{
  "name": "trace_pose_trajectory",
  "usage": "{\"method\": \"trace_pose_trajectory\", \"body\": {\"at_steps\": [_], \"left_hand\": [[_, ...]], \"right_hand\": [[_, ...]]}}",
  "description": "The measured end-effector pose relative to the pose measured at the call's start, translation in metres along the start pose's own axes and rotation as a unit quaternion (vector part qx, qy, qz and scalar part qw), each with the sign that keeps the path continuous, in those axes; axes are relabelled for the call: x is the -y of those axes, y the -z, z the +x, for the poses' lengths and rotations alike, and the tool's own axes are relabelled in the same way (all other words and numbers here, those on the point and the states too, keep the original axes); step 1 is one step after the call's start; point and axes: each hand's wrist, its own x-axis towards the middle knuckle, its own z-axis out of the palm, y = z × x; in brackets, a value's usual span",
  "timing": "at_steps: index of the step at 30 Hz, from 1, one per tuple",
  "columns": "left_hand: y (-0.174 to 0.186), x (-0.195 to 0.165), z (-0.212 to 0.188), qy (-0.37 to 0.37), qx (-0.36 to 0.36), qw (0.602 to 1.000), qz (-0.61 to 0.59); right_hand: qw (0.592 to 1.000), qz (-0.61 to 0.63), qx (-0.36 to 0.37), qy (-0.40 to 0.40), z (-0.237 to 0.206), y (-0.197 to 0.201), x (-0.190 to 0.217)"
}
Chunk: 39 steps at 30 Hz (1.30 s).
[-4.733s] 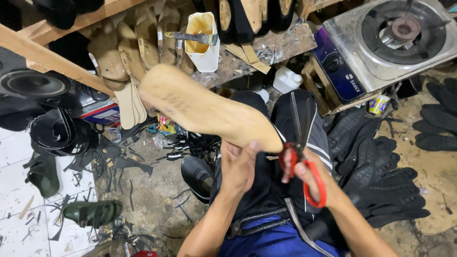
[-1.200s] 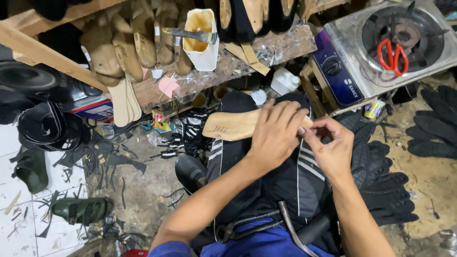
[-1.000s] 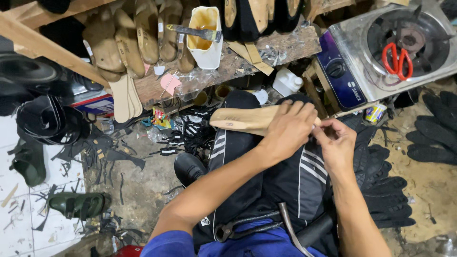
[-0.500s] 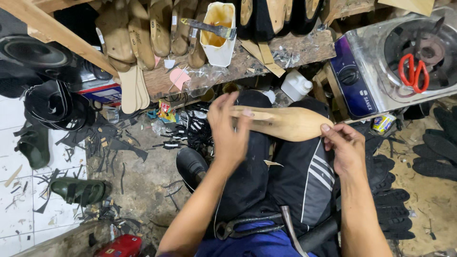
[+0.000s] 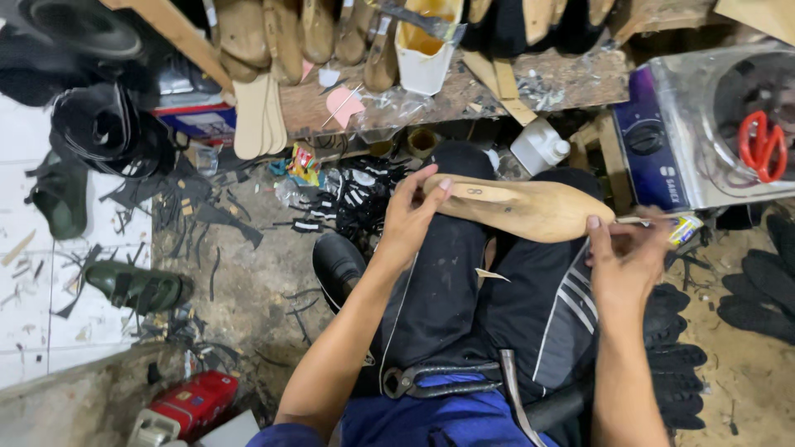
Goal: The person sits working a black shoe upper over a wooden last on their lap. They hammer the upper to shape it, trim excess material with scissors, pull and tuck the material with pincers, and finally work the last out of the shaped shoe.
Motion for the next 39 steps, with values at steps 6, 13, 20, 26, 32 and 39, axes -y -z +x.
{"method": "trace_pose_trajectory", "body": {"at_steps": [6, 13, 20, 26, 32, 39], "left_hand": [[0.034, 0.036, -0.012, 0.026, -0.015, 0.989, -0.143], [0.137, 0.119, -0.03, 0.158, -0.226, 0.957, -0.089], [0.168, 0.168, -0.055, 0.211, -0.232, 0.924, 0.221], [0.156, 0.214, -0.048, 0.114, -0.011, 0.798, 0.591], [0.14, 0.236, -0.033, 0.287, -0.02, 0.814, 0.504], [0.144, 0.258, -0.041, 0.329, -0.172, 0.822, 0.433]], "right_hand": [[0.959, -0.194, 0.192, 0.08, -0.064, -0.02, 0.025], [0.879, -0.215, 0.386, 0.181, -0.082, -0.05, 0.009], [0.994, -0.058, 0.061, 0.072, -0.052, 0.031, 0.012], [0.863, -0.431, 0.105, 0.24, -0.028, 0.043, 0.001], [0.927, -0.295, 0.13, 0.193, -0.053, 0.007, -0.015], [0.961, -0.215, 0.125, 0.122, -0.055, 0.002, -0.043]]}}
